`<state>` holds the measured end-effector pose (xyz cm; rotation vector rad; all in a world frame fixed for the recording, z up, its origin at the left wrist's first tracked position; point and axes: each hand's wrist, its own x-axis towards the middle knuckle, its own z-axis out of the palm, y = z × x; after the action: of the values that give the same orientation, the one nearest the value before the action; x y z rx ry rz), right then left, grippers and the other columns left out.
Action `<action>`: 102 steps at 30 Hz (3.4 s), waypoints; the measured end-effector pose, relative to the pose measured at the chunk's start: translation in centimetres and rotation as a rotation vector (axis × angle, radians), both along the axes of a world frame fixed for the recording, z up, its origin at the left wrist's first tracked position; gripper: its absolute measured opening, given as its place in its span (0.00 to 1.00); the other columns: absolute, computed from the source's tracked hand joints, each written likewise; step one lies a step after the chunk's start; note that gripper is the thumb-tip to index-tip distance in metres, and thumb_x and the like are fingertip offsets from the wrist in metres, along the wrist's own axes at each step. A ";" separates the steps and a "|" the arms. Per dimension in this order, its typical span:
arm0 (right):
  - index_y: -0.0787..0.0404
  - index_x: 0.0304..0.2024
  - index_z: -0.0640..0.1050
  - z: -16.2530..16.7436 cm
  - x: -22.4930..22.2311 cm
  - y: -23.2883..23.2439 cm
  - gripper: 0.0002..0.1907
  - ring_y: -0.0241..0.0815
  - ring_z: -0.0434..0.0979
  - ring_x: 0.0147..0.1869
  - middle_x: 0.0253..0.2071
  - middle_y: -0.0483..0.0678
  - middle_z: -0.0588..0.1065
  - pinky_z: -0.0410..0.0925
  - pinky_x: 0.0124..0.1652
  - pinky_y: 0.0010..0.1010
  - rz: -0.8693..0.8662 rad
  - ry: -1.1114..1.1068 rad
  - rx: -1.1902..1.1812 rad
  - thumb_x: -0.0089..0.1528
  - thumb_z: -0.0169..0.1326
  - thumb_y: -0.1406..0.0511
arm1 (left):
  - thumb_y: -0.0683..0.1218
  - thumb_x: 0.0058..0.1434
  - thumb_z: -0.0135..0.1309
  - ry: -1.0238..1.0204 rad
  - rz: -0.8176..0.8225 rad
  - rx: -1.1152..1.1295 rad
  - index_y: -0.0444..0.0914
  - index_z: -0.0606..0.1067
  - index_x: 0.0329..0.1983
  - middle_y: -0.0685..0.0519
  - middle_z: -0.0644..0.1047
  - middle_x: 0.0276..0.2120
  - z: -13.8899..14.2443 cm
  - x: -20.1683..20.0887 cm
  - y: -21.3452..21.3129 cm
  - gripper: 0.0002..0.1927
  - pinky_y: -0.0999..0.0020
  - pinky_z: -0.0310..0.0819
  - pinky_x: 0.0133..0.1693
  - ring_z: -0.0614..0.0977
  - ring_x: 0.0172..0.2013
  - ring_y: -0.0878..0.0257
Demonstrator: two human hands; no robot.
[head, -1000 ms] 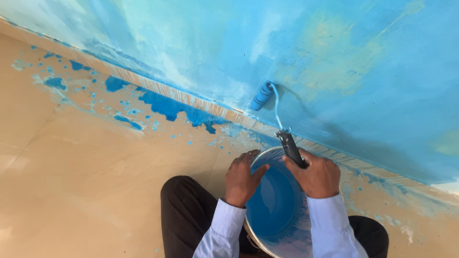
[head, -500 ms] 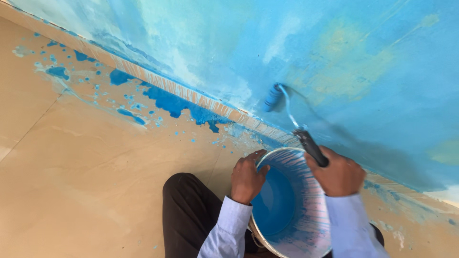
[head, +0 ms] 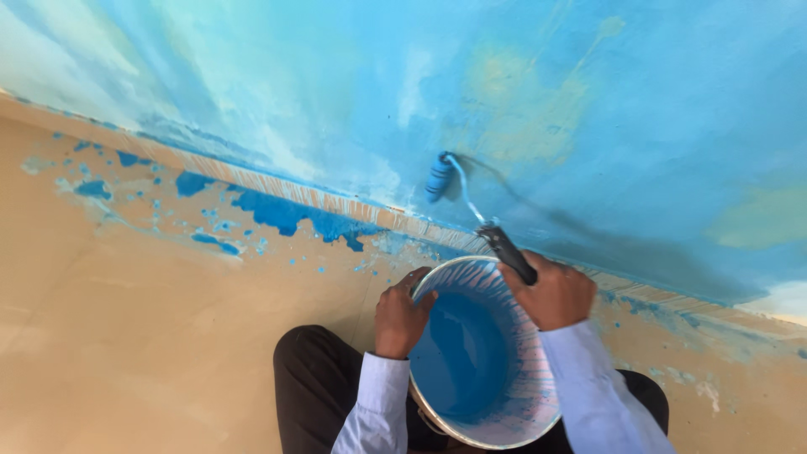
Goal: The person paints a wall with blue paint using a roller. They repeatedly dip the roller into a bucket of paint and apply it to the lower section of the wall in vertical strokes.
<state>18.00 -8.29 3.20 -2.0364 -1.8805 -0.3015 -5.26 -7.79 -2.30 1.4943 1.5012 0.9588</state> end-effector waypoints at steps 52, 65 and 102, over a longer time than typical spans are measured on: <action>0.64 0.42 0.74 -2.3 -4.3 -3.8 0.21 0.35 0.76 0.22 0.22 0.45 0.76 0.69 0.22 0.28 -0.098 1.077 0.071 0.67 0.48 0.51 | 0.71 0.66 0.44 0.763 -0.009 0.154 0.39 0.80 0.19 0.45 0.79 0.20 -0.3 10.8 7.5 0.36 0.53 0.74 0.26 0.83 0.25 0.48; 0.63 0.45 0.73 0.2 -7.3 -1.5 0.20 0.33 0.71 0.20 0.21 0.45 0.74 0.66 0.21 0.26 -0.037 1.332 0.092 0.69 0.44 0.53 | 0.70 0.68 0.42 0.702 -0.064 0.060 0.39 0.80 0.19 0.45 0.80 0.21 -1.3 10.8 8.1 0.37 0.54 0.75 0.27 0.83 0.25 0.49; 0.51 0.46 0.83 3.5 5.6 -24.0 0.24 0.39 0.86 0.31 0.26 0.47 0.83 0.76 0.33 0.33 -0.346 0.477 -0.350 0.48 0.70 0.53 | 0.60 0.65 0.49 0.711 0.075 0.388 0.40 0.80 0.16 0.43 0.80 0.20 -6.0 10.9 8.2 0.27 0.47 0.74 0.25 0.82 0.22 0.44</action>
<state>23.55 -32.32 6.75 -2.3887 -1.3583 0.4299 5.64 0.38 -8.25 2.2316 1.9423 0.8296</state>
